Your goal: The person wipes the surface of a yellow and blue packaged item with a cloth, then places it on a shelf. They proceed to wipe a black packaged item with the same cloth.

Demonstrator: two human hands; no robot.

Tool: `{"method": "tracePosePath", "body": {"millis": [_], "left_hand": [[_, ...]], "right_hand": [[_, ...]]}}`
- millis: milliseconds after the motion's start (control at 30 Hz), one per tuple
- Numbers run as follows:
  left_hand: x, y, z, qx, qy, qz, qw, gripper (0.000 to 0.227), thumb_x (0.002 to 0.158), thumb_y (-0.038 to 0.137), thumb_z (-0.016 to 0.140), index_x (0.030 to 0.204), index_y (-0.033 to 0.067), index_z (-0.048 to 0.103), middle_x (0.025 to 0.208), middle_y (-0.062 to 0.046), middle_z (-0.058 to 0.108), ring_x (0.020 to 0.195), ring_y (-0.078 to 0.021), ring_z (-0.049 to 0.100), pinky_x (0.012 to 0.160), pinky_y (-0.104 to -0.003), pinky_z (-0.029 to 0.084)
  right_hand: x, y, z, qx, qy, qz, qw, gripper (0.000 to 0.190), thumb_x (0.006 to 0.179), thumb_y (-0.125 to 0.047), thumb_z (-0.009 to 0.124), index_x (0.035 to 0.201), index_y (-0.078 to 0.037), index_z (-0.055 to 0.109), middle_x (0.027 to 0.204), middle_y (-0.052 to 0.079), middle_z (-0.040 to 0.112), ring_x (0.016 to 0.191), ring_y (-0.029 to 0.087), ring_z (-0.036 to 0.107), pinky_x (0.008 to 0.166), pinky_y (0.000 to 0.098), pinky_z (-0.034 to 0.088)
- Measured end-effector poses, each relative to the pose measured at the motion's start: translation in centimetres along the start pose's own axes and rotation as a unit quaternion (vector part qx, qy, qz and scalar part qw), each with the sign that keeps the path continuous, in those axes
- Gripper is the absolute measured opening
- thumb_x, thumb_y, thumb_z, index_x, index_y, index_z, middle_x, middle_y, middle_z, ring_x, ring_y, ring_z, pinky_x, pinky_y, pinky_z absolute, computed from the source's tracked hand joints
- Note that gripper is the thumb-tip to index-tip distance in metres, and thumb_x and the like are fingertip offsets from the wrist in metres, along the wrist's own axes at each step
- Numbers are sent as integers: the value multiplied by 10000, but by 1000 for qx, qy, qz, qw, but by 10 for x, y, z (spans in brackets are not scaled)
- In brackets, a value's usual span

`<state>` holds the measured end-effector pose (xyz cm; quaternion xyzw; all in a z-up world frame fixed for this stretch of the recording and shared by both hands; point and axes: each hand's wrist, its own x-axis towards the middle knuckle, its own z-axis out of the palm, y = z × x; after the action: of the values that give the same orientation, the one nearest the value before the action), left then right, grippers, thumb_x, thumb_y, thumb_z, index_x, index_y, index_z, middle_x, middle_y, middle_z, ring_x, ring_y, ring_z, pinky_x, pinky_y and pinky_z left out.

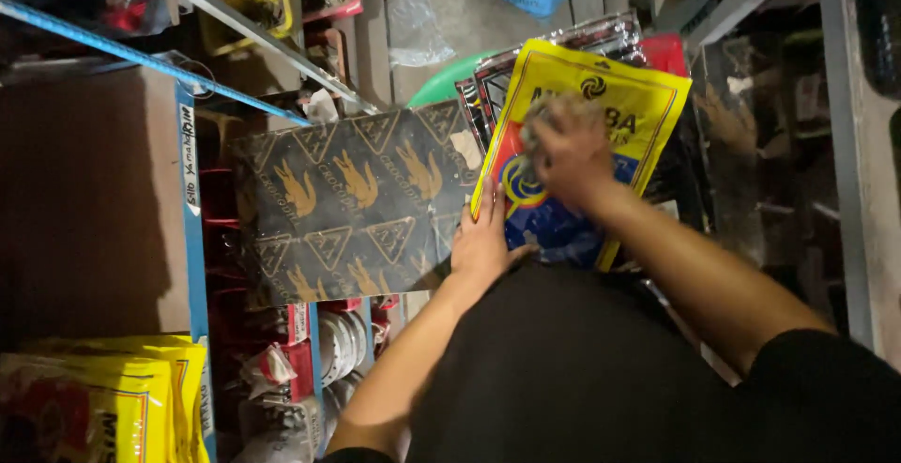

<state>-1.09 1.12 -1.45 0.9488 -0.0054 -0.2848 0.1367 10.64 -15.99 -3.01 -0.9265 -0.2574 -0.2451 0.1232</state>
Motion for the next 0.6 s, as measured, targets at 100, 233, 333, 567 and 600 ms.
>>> {"method": "tracePosePath", "body": {"millis": [100, 233, 333, 567, 600], "left_hand": [[-7, 3, -13, -6, -24, -8, 1000, 1143, 825, 538, 763, 1647, 179, 55, 1724, 7, -27, 1425, -463, 323, 1068, -570, 485], [-2, -2, -8, 17, -34, -21, 999, 1066, 795, 483, 804, 1620, 179, 201, 1720, 19, -14, 1419, -455, 313, 1049, -552, 491], [-5, 0, -12, -11, -16, -9, 1000, 1116, 810, 544, 768, 1645, 181, 123, 1724, -12, 26, 1398, -463, 356, 1070, -558, 464], [-3, 3, -14, 2, -9, -7, 1000, 1146, 784, 595, 768, 1644, 194, 125, 1721, -1, 19, 1384, -450, 378, 1065, -548, 463], [-6, 3, -16, -2, -12, -9, 1000, 1132, 794, 586, 764, 1643, 184, 133, 1722, -12, 28, 1381, -451, 384, 1066, -547, 465]], "right_hand": [[-11, -34, -2, 50, -25, -72, 996, 277, 839, -352, 679, 1072, -225, 758, 1257, 70, 669, 1268, 342, 594, 1017, 579, 413], [-16, -26, 21, 90, -10, -133, 987, 254, 893, -446, 635, 1044, -285, 760, 1263, 31, 691, 1272, 288, 610, 1070, 553, 368], [2, 9, 33, 79, -1, -110, 991, 404, 669, -433, 770, 1059, -330, 749, 1230, 7, 691, 1229, 299, 626, 1037, 549, 411], [11, 3, 19, -9, -12, -19, 1000, 462, 674, -357, 782, 1120, -240, 760, 1269, 60, 637, 1281, 329, 542, 1024, 553, 381], [8, -10, 16, -1, -7, -17, 1000, 458, 675, -329, 760, 1123, -235, 756, 1208, 69, 646, 1260, 336, 552, 1032, 553, 375]]}}
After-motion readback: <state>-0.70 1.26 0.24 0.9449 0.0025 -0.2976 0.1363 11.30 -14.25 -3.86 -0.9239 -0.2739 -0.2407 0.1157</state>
